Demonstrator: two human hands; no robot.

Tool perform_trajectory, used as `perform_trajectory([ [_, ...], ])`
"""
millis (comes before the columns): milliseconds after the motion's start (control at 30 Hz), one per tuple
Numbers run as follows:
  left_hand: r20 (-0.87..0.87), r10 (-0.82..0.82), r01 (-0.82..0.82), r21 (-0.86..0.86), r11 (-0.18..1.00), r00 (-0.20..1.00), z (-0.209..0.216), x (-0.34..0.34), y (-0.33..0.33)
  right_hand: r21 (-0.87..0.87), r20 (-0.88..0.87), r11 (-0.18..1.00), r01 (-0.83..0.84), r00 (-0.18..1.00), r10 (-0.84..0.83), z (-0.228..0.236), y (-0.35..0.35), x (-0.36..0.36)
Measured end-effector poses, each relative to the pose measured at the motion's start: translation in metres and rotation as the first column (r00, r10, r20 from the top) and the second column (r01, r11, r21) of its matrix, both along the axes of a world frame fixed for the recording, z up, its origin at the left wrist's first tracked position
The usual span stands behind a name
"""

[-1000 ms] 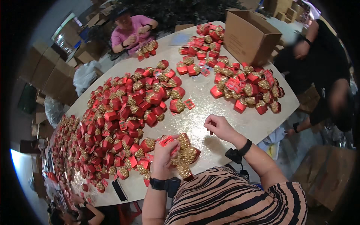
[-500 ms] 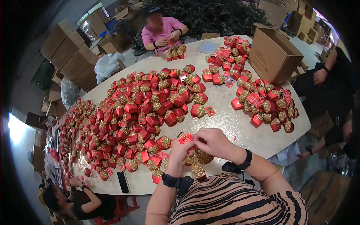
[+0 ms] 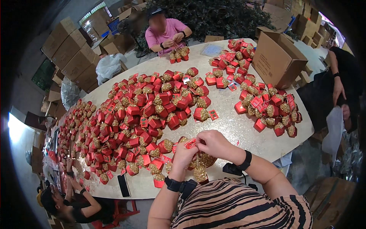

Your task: The person assembles small decorative gift boxes by hand. They pick up red paper boxes and gold-wrapped items, place the items inside the boxes, and arrange the finished units on a large table. The process is repetitive and involves handling multiple small components.

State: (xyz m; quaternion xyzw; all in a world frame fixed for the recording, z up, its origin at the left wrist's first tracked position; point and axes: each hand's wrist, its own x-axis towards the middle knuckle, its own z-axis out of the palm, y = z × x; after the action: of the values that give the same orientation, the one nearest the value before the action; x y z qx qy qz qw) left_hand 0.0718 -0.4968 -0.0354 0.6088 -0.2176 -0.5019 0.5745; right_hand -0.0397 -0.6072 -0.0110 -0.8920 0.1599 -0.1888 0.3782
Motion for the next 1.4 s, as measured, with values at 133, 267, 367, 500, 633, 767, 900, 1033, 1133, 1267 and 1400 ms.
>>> perform_trajectory([
  [133, 0.101, 0.001, 0.0, -0.012, 1.0, 0.995, -0.004, -0.002, 0.0, 0.028, 0.034, 0.999, 0.036, 0.999, -0.037, 0.004, 0.005, 0.001],
  [267, 0.285, -0.043, 0.036, 0.029, 0.999, 0.958, -0.014, -0.001, 0.0, 0.002, 0.083, 0.995, 0.102, 0.991, -0.102, -0.001, 0.01, 0.0],
  [367, 0.441, -0.05, 0.091, -0.073, 0.993, 0.896, -0.009, -0.005, -0.002, 0.031, 0.127, 0.993, 0.11, 0.985, -0.113, -0.01, 0.012, -0.001],
  [500, 0.528, -0.014, 0.133, -0.189, 0.973, 0.849, -0.013, -0.007, -0.002, 0.28, 0.121, 0.959, 0.044, 0.989, -0.081, -0.012, 0.01, -0.004],
  [633, 0.583, -0.056, 0.136, -0.095, 0.986, 0.811, -0.021, -0.007, -0.001, 0.626, 0.112, 0.778, 0.058, 0.98, -0.163, -0.019, 0.006, -0.003],
  [767, 0.636, -0.139, 0.176, 0.005, 0.984, 0.759, -0.031, -0.008, -0.001, 0.653, 0.157, 0.757, -0.024, 0.982, -0.104, -0.043, -0.001, 0.004],
  [900, 0.602, -0.211, 0.256, 0.011, 0.967, 0.77, -0.027, -0.007, 0.0, 0.648, 0.127, 0.761, 0.041, 0.979, -0.161, -0.045, 0.001, 0.002],
  [1033, 0.162, -0.24, 0.254, -0.072, 0.964, 0.957, -0.012, -0.002, 0.002, 0.672, 0.177, 0.736, 0.078, 0.949, -0.262, -0.048, 0.001, -0.001],
  [1133, -0.443, -0.127, 0.051, -0.179, 0.983, 0.887, -0.018, 0.005, 0.002, 0.631, 0.175, 0.767, 0.118, 0.941, -0.29, -0.061, -0.002, -0.003],
  [1267, -0.227, -0.141, 0.104, -0.167, 0.98, 0.964, -0.041, 0.004, -0.002, 0.576, 0.149, 0.802, 0.16, 0.944, -0.295, -0.06, 0.0, -0.003],
  [1400, -0.249, -0.078, 0.032, -0.182, 0.983, 0.965, -0.063, -0.002, -0.01, 0.484, 0.09, 0.856, 0.183, 0.962, -0.256, -0.064, -0.001, -0.015],
])
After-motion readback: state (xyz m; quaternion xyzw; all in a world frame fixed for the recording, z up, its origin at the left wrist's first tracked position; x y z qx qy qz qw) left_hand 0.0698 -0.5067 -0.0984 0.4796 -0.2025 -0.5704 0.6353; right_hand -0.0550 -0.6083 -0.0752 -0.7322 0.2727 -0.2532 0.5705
